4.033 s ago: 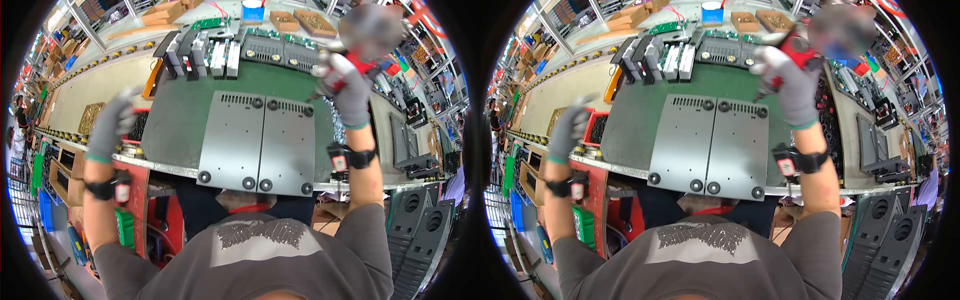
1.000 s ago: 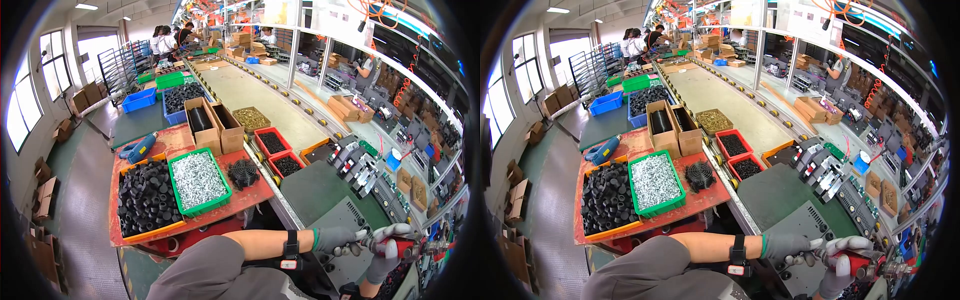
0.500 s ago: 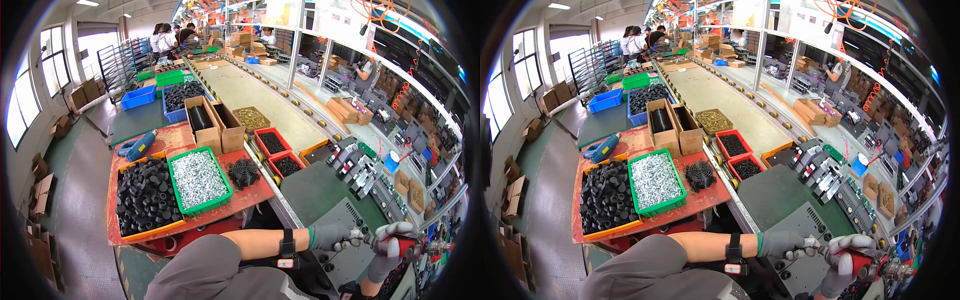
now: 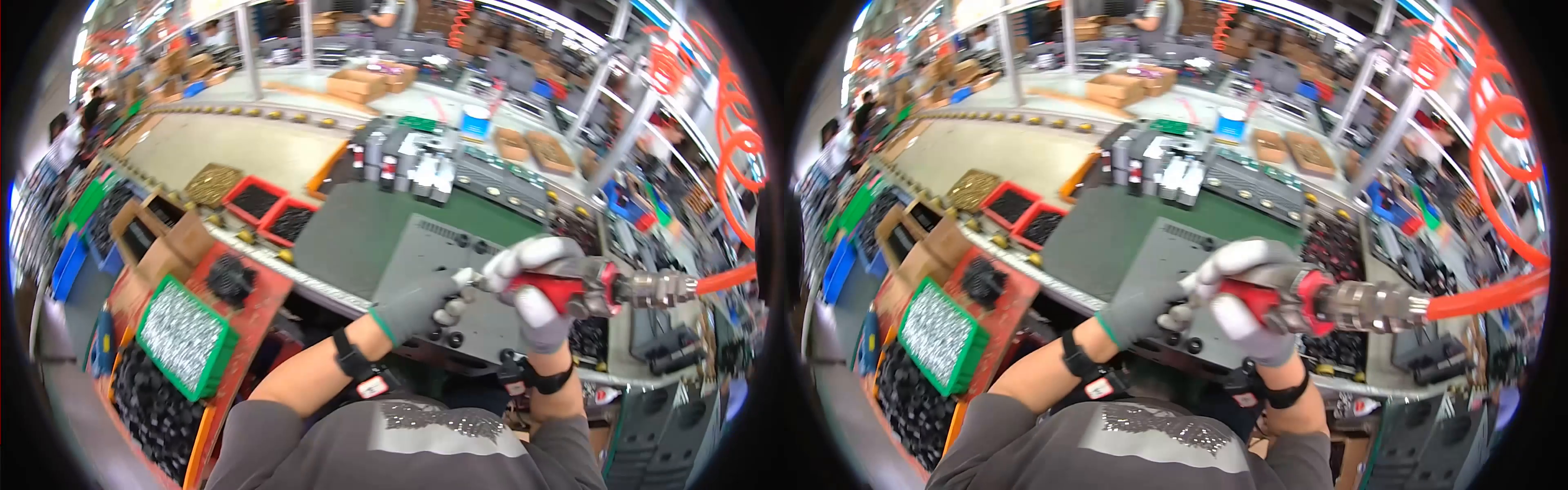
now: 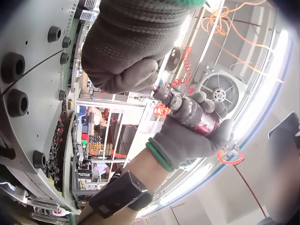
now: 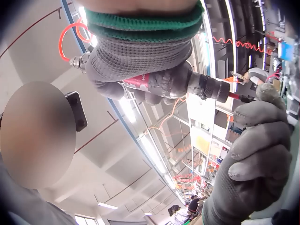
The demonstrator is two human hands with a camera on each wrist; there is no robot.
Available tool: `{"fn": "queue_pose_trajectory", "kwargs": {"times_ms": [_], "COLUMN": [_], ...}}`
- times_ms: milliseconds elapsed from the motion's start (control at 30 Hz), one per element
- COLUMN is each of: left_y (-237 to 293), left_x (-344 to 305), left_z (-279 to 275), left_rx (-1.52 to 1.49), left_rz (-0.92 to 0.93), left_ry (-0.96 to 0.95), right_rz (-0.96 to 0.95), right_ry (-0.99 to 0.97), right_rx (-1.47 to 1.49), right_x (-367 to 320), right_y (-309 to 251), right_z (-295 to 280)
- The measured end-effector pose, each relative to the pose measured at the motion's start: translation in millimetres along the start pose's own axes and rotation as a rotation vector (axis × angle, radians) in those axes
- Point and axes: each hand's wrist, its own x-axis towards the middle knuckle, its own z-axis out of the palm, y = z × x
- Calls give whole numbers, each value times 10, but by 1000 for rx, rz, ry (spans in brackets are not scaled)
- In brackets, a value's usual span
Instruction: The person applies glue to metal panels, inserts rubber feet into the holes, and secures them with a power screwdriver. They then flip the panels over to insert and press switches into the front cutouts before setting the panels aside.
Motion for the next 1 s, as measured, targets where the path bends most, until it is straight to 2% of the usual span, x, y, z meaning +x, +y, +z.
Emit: {"fn": "queue_pose_trajectory", "kwargs": {"times_ms": [133,200,267,400,467,533,567,633,667,733,833,967,1000], "left_y": [-121,-193,-228,-276,-225,-74,-80,-124,-97,-27,-22,18,29], "left_x": [173,244,291,347,367,341,384,527,519,524,567,589,578], "left_z": [-8,-21,11,37,-1,-95,-225,-527,-543,-560,-627,-703,-784], "left_rx": [-24,-6,29,117,131,659,663,1529,1535,1773,1851,1880,1808], "left_rz": [-22,-62,-45,-64,-57,-135,-141,544,539,151,169,136,220], "left_ry": [-84,-80,-153,-93,-75,190,193,543,543,734,637,612,650], "right_rz": [123,31,-9,3,24,13,14,18,16,-10,-9,-7,-6], "right_ry": [26,31,16,63,-5,10,-2,2,7,26,46,36,38], "right_rx": [115,-5,15,-9,53,53,35,16,20,69,31,18,19], "right_x": [-117,-198,-234,-302,-316,-310,-299,-295,-281,-246,-243,-180,-163], "right_y": [-170,-152,-145,-169,-175,-182,-195,-214,-211,-192,-149,-60,-39], "right_z": [-73,-170,-246,-368,-467,-498,-533,-579,-584,-589,-637,-688,-704]}}
